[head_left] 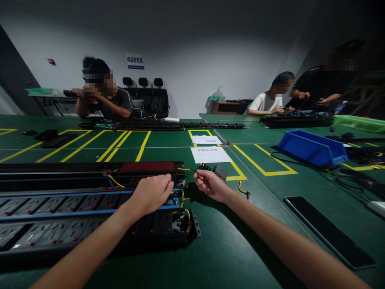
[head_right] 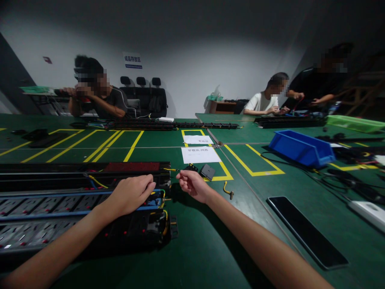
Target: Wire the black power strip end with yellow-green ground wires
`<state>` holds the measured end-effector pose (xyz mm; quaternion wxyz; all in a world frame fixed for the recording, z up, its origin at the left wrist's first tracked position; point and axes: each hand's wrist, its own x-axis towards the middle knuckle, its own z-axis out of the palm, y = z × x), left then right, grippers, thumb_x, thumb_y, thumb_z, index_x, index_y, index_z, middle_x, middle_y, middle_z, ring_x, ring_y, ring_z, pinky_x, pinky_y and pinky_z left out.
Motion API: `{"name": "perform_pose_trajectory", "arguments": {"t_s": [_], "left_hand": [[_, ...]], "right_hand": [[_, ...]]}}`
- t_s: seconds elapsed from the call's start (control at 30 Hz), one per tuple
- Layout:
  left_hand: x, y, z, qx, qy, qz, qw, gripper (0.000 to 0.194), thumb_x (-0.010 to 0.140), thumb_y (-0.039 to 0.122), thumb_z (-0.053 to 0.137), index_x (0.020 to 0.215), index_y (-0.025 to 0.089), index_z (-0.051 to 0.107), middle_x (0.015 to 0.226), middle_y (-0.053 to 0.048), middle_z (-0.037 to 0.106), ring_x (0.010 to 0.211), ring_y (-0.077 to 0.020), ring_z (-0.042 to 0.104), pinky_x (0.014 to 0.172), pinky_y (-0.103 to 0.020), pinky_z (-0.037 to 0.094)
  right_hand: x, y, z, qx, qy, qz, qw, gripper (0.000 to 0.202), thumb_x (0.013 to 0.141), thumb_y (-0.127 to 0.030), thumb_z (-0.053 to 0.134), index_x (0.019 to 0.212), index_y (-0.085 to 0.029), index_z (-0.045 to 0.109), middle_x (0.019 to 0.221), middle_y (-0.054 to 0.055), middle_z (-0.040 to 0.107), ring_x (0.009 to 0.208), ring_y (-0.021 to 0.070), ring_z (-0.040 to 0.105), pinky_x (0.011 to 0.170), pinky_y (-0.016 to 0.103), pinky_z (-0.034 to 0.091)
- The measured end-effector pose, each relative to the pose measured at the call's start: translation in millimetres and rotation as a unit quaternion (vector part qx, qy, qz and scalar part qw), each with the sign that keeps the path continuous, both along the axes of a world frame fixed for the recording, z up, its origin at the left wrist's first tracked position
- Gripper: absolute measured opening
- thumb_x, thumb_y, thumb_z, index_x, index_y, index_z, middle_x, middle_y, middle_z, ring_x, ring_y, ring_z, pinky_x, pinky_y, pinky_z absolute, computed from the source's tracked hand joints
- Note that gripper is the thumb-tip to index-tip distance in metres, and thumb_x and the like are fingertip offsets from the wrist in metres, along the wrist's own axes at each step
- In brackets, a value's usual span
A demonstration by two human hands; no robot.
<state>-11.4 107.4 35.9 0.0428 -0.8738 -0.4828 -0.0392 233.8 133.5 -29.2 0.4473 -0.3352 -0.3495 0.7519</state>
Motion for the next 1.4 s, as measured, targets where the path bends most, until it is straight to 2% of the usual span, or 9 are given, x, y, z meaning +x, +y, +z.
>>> {"name": "perform_pose_trajectory", "arguments": {"t_s": [0.67, 1.4], "left_hand": [[0.4, 0.2, 0.4, 0.0, -0.01, -0.003, 1.0, 0.034, 0.103, 0.037, 0.029, 0.092, 0.019, 0.056, 0.086, -0.006, 0.069, 0.077, -0.0234, 0.069, 0.062, -0.031, 0.044], [0.5, -0.5, 1.3, -0.002, -0.004, -0.003, 1.0, 0.034, 0.103, 0.037, 0.028, 0.091, 0.02, 0.055, 0.087, -0.006, 0.07, 0.078, -0.0261, 0.069, 0.061, -0.033, 0.045]], "right_hand": [[-0.7, -1.3, 2.5, -0.001, -0.011, -0.003, 1.0, 0.023, 0.08, -0.036, 0.072, 0.077, -0.014, 0.065, 0.052, -0.006, 0.049, 0.042, 0.004, 0.036, 0.036, 0.016, 0.022], [-0.1, -1.6, 2.3, -0.002, -0.014, -0.005, 1.0, 0.023, 0.082, -0.036, 0.072, 0.077, -0.014, 0.066, 0.053, -0.005, 0.05, 0.042, 0.0041, 0.037, 0.037, 0.016, 0.022]]}}
